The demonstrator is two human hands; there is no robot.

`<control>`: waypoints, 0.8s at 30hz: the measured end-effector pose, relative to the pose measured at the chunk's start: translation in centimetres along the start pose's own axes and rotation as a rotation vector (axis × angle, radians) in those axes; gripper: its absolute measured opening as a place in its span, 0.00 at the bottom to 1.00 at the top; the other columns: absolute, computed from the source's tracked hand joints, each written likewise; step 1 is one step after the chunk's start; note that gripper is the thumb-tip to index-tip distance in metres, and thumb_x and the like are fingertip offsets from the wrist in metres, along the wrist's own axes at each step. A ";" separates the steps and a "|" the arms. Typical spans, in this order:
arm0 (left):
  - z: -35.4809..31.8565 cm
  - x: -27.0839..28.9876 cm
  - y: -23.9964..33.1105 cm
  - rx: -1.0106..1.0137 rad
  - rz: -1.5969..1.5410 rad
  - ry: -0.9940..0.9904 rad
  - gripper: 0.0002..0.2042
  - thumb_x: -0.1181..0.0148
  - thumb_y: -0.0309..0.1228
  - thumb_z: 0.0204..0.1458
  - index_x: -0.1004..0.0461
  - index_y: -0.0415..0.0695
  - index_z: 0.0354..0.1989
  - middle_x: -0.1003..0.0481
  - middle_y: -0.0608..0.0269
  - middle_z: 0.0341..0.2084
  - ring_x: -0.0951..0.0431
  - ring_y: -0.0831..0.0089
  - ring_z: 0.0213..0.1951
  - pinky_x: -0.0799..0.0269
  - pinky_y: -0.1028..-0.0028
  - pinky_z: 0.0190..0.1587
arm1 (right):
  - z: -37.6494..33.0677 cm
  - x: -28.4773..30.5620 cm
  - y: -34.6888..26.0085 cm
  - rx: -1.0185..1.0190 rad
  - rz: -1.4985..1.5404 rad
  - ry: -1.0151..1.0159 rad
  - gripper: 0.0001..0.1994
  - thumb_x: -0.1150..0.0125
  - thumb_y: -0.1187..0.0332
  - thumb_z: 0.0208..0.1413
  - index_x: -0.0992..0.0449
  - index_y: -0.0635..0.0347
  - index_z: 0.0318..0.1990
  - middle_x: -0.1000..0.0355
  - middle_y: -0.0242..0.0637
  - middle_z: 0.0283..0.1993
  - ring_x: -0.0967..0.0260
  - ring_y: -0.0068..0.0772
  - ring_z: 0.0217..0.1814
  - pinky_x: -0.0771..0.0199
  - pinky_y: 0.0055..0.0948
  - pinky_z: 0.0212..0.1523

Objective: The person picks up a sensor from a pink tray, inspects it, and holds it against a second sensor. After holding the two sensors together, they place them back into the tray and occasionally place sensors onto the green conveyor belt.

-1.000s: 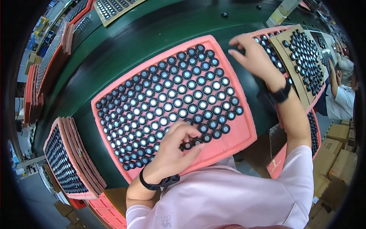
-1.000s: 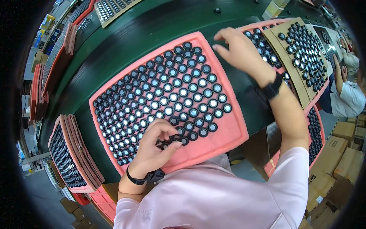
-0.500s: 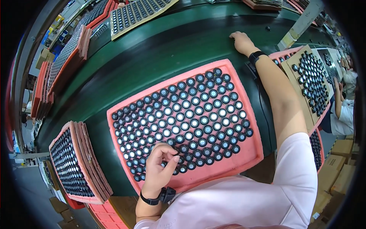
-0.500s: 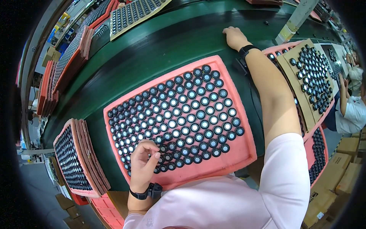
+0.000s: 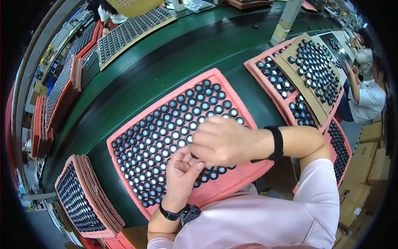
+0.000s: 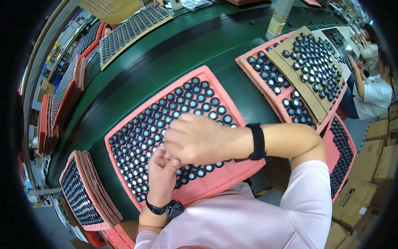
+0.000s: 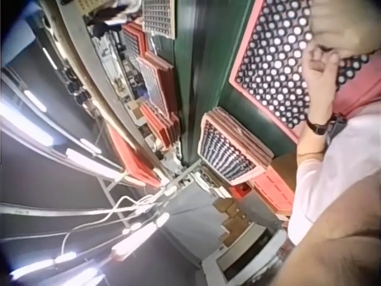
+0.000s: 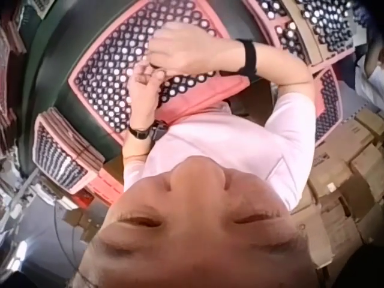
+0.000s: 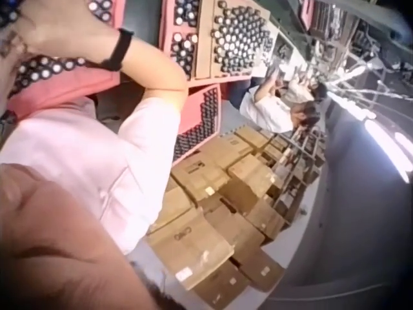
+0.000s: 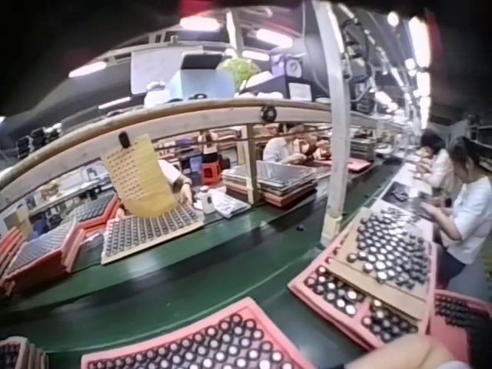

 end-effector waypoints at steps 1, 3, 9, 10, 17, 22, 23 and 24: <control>0.0 -0.1 -0.5 0.006 0.002 -0.018 0.10 0.45 0.16 0.55 0.29 0.33 0.46 0.25 0.48 0.48 0.22 0.66 0.50 0.26 0.73 0.51 | -0.7 0.4 -0.8 0.059 -0.011 0.063 0.15 0.33 0.58 0.47 0.23 0.58 0.37 0.32 0.33 0.33 0.32 0.33 0.35 0.33 0.32 0.35; -0.2 -0.1 -1.3 -0.003 0.031 -0.073 0.10 0.45 0.16 0.56 0.29 0.33 0.46 0.24 0.51 0.45 0.21 0.69 0.46 0.25 0.76 0.48 | -1.7 0.7 -1.1 0.017 0.017 0.098 0.15 0.33 0.59 0.48 0.23 0.59 0.38 0.31 0.32 0.33 0.32 0.32 0.35 0.33 0.31 0.35; -0.2 -0.3 -2.7 0.031 0.161 -0.006 0.10 0.44 0.17 0.56 0.28 0.33 0.47 0.21 0.57 0.39 0.20 0.73 0.41 0.23 0.78 0.43 | -5.2 1.6 -1.6 -0.125 0.127 0.105 0.17 0.33 0.60 0.48 0.23 0.60 0.42 0.30 0.33 0.35 0.31 0.31 0.35 0.33 0.29 0.33; -0.1 -0.8 -2.8 0.037 0.156 -0.017 0.10 0.44 0.17 0.56 0.28 0.33 0.47 0.21 0.57 0.38 0.20 0.74 0.41 0.23 0.79 0.43 | -5.6 1.5 -1.8 -0.132 0.119 0.107 0.17 0.33 0.60 0.48 0.23 0.60 0.42 0.30 0.33 0.35 0.31 0.31 0.35 0.33 0.29 0.33; -0.3 -2.1 -2.9 -0.030 0.226 -0.097 0.10 0.44 0.17 0.56 0.28 0.34 0.46 0.22 0.59 0.37 0.21 0.76 0.39 0.24 0.79 0.42 | -7.3 2.0 -2.8 -0.250 0.146 0.131 0.16 0.32 0.63 0.47 0.23 0.58 0.43 0.29 0.35 0.37 0.29 0.34 0.38 0.29 0.32 0.37; -1.5 -0.7 -1.6 -0.074 0.323 0.015 0.09 0.45 0.18 0.56 0.28 0.34 0.45 0.23 0.61 0.35 0.21 0.75 0.36 0.23 0.76 0.41 | -10.8 4.9 2.4 -0.466 -0.005 0.195 0.14 0.34 0.68 0.47 0.24 0.60 0.42 0.28 0.41 0.39 0.29 0.43 0.44 0.28 0.41 0.44; -2.0 0.3 -1.3 -0.094 0.357 0.057 0.08 0.45 0.19 0.57 0.28 0.35 0.45 0.24 0.60 0.34 0.22 0.74 0.34 0.21 0.74 0.41 | -12.5 5.6 4.2 -0.530 -0.070 0.195 0.13 0.35 0.68 0.48 0.24 0.60 0.42 0.28 0.41 0.39 0.29 0.44 0.45 0.29 0.40 0.46; -2.4 1.2 -0.9 -0.115 0.391 0.102 0.08 0.46 0.20 0.57 0.29 0.35 0.44 0.25 0.59 0.33 0.22 0.73 0.32 0.19 0.71 0.40 | -14.3 6.3 6.0 -0.593 -0.133 0.195 0.12 0.36 0.69 0.49 0.24 0.60 0.42 0.28 0.41 0.40 0.30 0.46 0.46 0.29 0.40 0.47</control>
Point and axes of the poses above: each hand's wrist, its own z-axis towards the middle knuckle, its own x-axis out of the back of the hand, y = z × x, the point moved 5 cm from there along z, towards the middle knuckle
